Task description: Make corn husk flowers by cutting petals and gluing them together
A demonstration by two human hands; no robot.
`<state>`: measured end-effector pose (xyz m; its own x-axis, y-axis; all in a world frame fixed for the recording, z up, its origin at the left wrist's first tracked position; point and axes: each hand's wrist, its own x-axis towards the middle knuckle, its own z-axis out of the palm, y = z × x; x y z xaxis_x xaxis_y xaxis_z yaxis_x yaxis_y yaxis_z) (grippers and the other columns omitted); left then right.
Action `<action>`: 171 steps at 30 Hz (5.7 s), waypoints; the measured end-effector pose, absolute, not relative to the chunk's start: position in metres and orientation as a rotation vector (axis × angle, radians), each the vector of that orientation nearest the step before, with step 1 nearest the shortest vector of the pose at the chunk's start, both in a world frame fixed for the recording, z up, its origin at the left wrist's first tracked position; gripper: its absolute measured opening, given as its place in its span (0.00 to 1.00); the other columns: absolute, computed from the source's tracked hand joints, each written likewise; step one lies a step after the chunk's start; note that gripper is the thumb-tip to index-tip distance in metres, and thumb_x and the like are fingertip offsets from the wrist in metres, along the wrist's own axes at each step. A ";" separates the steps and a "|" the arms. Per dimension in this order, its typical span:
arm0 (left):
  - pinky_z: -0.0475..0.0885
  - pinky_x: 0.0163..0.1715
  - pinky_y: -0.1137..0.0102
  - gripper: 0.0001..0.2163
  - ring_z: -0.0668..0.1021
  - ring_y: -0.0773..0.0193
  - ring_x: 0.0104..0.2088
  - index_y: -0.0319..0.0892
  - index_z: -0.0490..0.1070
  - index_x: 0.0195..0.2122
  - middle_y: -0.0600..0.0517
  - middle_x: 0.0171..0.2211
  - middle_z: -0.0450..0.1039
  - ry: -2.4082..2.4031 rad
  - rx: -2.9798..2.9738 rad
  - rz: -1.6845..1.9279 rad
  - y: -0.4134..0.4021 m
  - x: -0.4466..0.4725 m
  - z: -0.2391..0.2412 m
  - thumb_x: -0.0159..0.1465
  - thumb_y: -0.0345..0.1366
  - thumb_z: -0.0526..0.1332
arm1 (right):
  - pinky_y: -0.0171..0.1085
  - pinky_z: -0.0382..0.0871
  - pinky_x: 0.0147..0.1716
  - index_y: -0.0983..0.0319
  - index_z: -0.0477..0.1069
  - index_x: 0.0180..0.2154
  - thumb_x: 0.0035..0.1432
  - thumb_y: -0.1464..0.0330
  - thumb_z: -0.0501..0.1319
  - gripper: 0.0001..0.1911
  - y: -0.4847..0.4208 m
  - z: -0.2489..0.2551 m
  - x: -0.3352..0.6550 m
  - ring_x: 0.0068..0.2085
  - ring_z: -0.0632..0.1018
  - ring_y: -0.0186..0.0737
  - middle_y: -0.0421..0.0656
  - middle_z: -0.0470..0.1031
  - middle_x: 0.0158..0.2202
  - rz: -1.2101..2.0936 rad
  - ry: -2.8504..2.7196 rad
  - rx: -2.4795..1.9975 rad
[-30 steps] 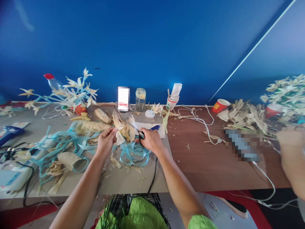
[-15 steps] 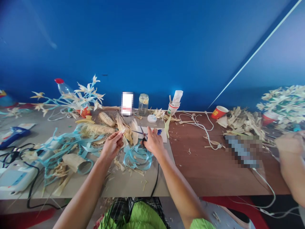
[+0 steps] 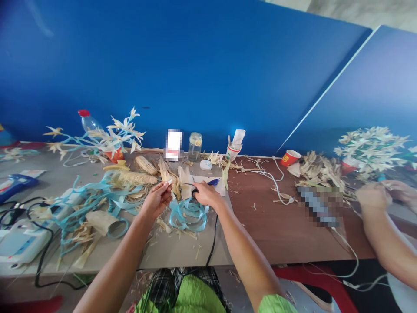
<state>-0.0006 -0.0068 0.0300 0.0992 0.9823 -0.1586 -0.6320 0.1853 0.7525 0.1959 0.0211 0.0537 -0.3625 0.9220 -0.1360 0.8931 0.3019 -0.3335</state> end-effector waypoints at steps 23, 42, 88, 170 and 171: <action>0.49 0.14 0.78 0.18 0.53 0.80 0.13 0.38 0.67 0.29 0.57 0.20 0.64 0.806 0.692 1.305 -0.010 0.006 0.031 0.52 0.49 0.66 | 0.33 0.66 0.32 0.62 0.72 0.28 0.52 0.63 0.58 0.09 0.012 0.041 0.130 0.29 0.70 0.34 0.42 0.70 0.29 0.865 -1.431 -1.168; 0.49 0.15 0.76 0.39 0.53 0.75 0.13 0.43 0.64 0.49 0.59 0.19 0.58 0.674 0.776 1.046 -0.016 0.013 0.029 0.51 0.69 0.41 | 0.33 0.66 0.34 0.63 0.76 0.29 0.55 0.67 0.59 0.09 0.009 0.040 0.152 0.33 0.75 0.35 0.42 0.78 0.32 1.111 -1.798 -0.979; 0.52 0.13 0.77 0.34 0.58 0.74 0.13 0.41 0.67 0.44 0.57 0.19 0.63 0.920 0.765 1.067 -0.015 0.020 0.027 0.52 0.67 0.48 | 0.30 0.59 0.28 0.63 0.70 0.22 0.53 0.73 0.57 0.10 0.000 0.046 0.144 0.27 0.71 0.33 0.40 0.73 0.24 0.854 -2.069 -1.189; 0.53 0.16 0.80 0.11 0.57 0.80 0.16 0.34 0.72 0.28 0.58 0.18 0.61 0.794 0.613 1.265 -0.007 0.010 0.026 0.48 0.34 0.71 | 0.31 0.49 0.20 0.63 0.69 0.26 0.43 0.65 0.59 0.07 0.020 0.038 0.154 0.19 0.60 0.26 0.36 0.67 0.21 1.428 -1.022 -1.100; 0.54 0.16 0.80 0.11 0.57 0.80 0.16 0.34 0.72 0.28 0.58 0.18 0.61 0.785 0.608 1.289 -0.006 0.009 0.026 0.48 0.33 0.70 | 0.31 0.49 0.19 0.63 0.68 0.25 0.43 0.66 0.58 0.06 0.021 0.038 0.154 0.19 0.60 0.26 0.35 0.66 0.20 1.425 -1.009 -1.086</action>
